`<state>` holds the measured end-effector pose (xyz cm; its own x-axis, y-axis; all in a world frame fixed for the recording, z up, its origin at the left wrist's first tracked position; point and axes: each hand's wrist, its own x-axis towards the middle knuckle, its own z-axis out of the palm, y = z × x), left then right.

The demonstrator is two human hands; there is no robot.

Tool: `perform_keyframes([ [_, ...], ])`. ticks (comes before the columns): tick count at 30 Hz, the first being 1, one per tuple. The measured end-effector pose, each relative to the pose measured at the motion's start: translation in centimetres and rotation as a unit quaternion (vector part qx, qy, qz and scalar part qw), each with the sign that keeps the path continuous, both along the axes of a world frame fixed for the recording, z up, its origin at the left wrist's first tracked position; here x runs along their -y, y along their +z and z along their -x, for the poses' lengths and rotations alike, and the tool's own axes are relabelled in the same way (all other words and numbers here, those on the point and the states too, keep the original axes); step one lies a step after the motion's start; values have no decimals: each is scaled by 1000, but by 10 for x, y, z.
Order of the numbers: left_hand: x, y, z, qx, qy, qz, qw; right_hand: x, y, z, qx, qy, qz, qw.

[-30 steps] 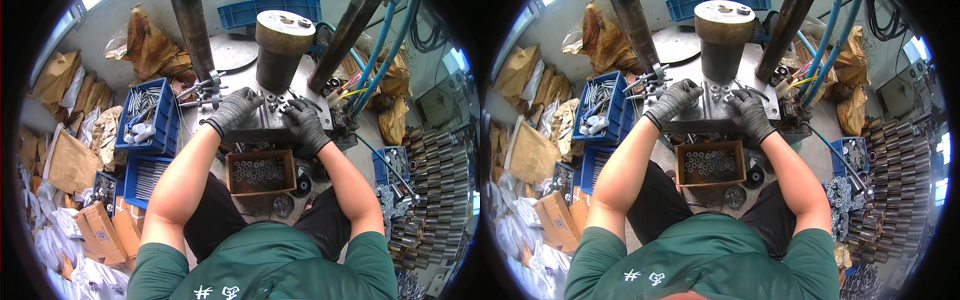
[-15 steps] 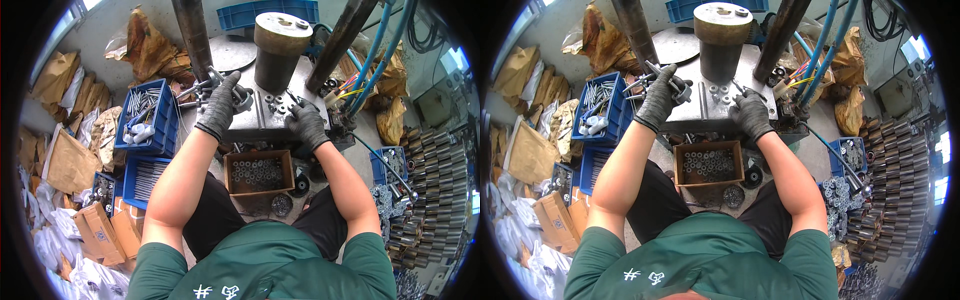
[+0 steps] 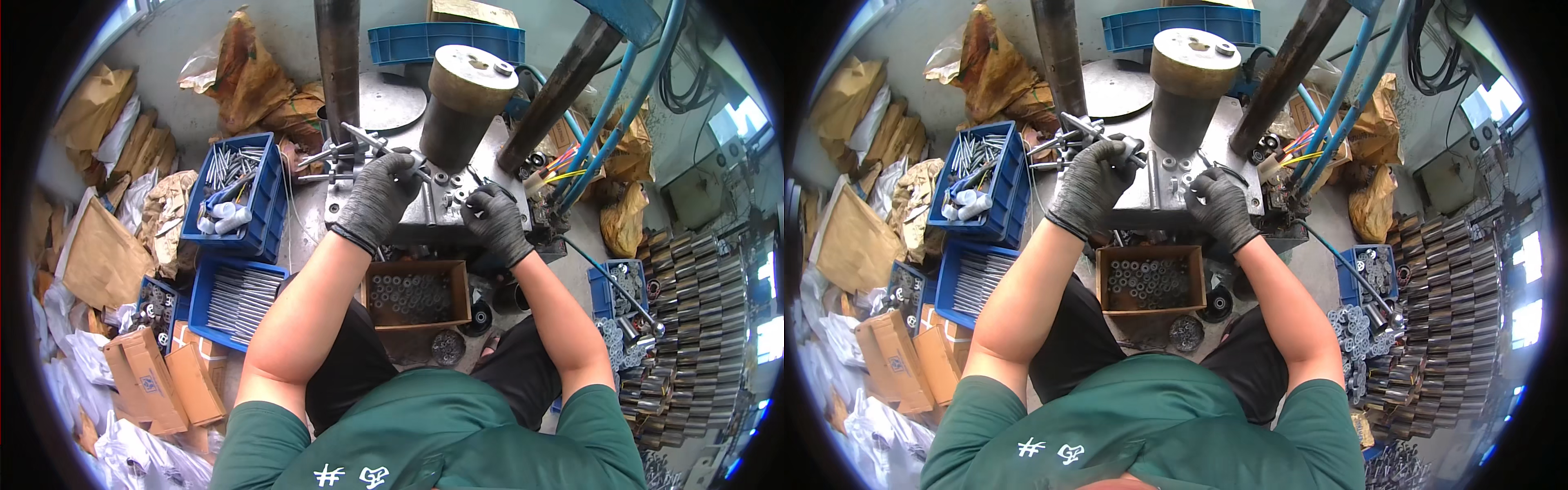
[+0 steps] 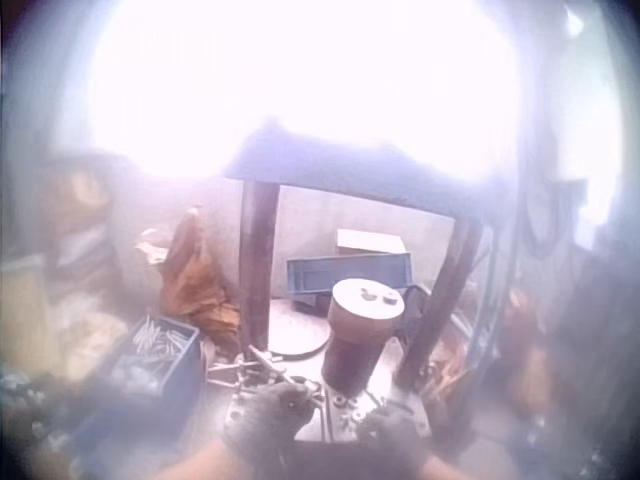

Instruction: Assembling metal rings onto rods using an industrial press machine.

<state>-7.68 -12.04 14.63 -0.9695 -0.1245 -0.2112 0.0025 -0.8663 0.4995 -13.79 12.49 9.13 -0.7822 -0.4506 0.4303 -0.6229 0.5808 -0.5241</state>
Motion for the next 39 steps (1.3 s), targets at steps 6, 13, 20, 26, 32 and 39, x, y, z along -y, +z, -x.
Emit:
perform_keyframes([
  [6,-9,-1,7,36,7,37,999,33,12,1,-38,110,-51,992],
  [13,-7,-1,8,64,11,24,998,11,2,12,41,71,-89,993],
  [20,-5,0,10,59,-35,-10,998,-1,27,17,20,48,-3,999],
  [26,-13,-3,-1,-120,51,476,870,14,139,55,-213,8,167,963],
  [32,-26,7,8,-7,21,153,988,41,185,128,-181,-131,80,971],
  [39,-27,5,10,-66,19,196,978,49,186,151,-97,-205,-40,973],
])
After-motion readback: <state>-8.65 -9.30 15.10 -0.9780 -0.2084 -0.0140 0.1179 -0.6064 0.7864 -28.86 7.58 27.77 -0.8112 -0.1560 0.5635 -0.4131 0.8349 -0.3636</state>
